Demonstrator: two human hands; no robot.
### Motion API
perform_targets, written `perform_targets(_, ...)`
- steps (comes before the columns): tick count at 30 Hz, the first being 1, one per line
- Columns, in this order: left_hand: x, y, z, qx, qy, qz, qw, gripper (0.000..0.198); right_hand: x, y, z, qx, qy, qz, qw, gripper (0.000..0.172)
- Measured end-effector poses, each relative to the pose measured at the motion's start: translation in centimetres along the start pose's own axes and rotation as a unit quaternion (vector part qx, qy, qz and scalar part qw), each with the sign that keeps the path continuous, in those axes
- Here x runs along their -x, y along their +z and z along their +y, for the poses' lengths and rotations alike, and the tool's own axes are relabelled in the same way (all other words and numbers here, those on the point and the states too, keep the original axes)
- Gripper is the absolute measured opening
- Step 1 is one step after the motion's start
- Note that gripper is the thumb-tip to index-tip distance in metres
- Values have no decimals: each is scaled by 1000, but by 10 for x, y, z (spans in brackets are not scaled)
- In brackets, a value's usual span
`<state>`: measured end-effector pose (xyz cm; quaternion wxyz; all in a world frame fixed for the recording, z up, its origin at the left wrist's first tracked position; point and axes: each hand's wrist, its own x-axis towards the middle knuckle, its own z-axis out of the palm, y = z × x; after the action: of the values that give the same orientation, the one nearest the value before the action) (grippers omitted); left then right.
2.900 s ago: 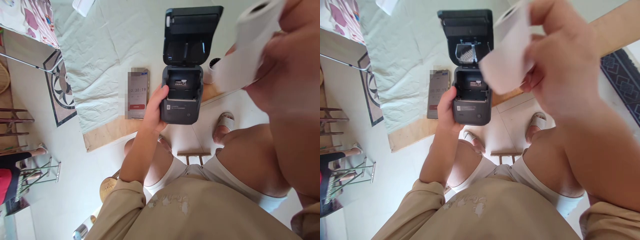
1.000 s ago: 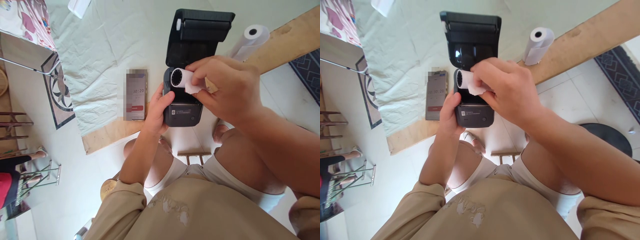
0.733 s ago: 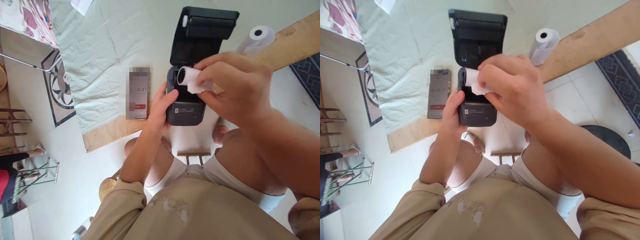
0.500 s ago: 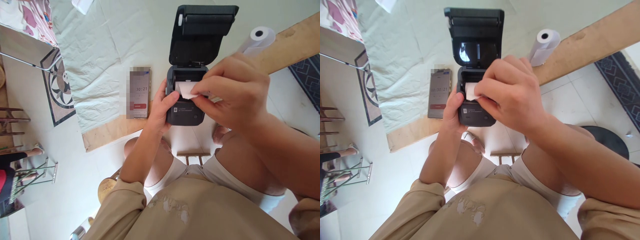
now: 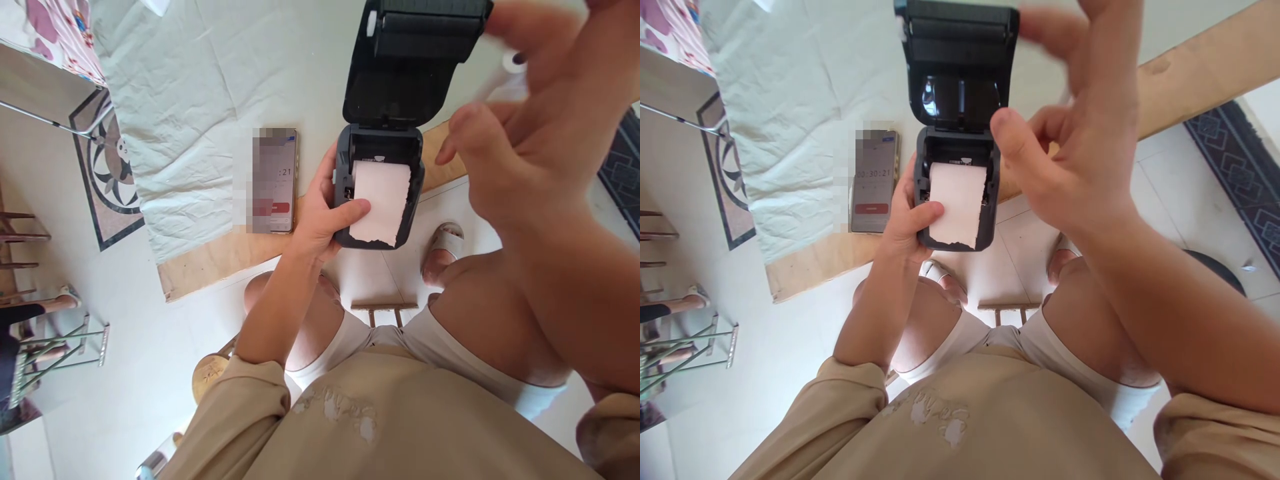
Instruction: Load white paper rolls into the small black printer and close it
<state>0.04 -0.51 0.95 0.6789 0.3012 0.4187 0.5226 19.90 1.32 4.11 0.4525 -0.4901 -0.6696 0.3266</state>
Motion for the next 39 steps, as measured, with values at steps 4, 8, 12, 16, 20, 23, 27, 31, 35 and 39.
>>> perform_targets(4,1,-3,2,-14,0,-7,1000,77,1,4,-3,-47,-45,42,997,34)
perform_targets(8,4,-4,5,-17,1,-26,1000,69,2,14,0,52,-37,-33,997,42)
perform_targets(12,7,0,8,-6,-19,-10,1000,58,-2,23,15,44,27,-140,989,68)
perform_targets(16,8,4,11,-13,-30,8,999,52,-2,29,23,4,72,-152,986,64)
perform_targets(20,9,4,11,-9,-33,19,999,43,1,33,21,16,57,-138,989,64)
perform_targets(23,9,0,9,-2,-24,3,1000,39,2,31,19,50,51,-145,987,67)
perform_targets(27,7,-4,7,8,-43,-9,999,32,2,25,12,96,21,-123,988,62)
perform_targets(31,3,-3,7,20,-67,41,997,37,3,21,5,78,-8,-79,994,50)
perform_targets(35,1,-3,5,32,-61,57,996,23,4,20,2,85,-29,-101,991,53)
perform_targets(39,0,-7,3,31,-20,85,996,24,5,19,2,100,-48,-121,986,60)
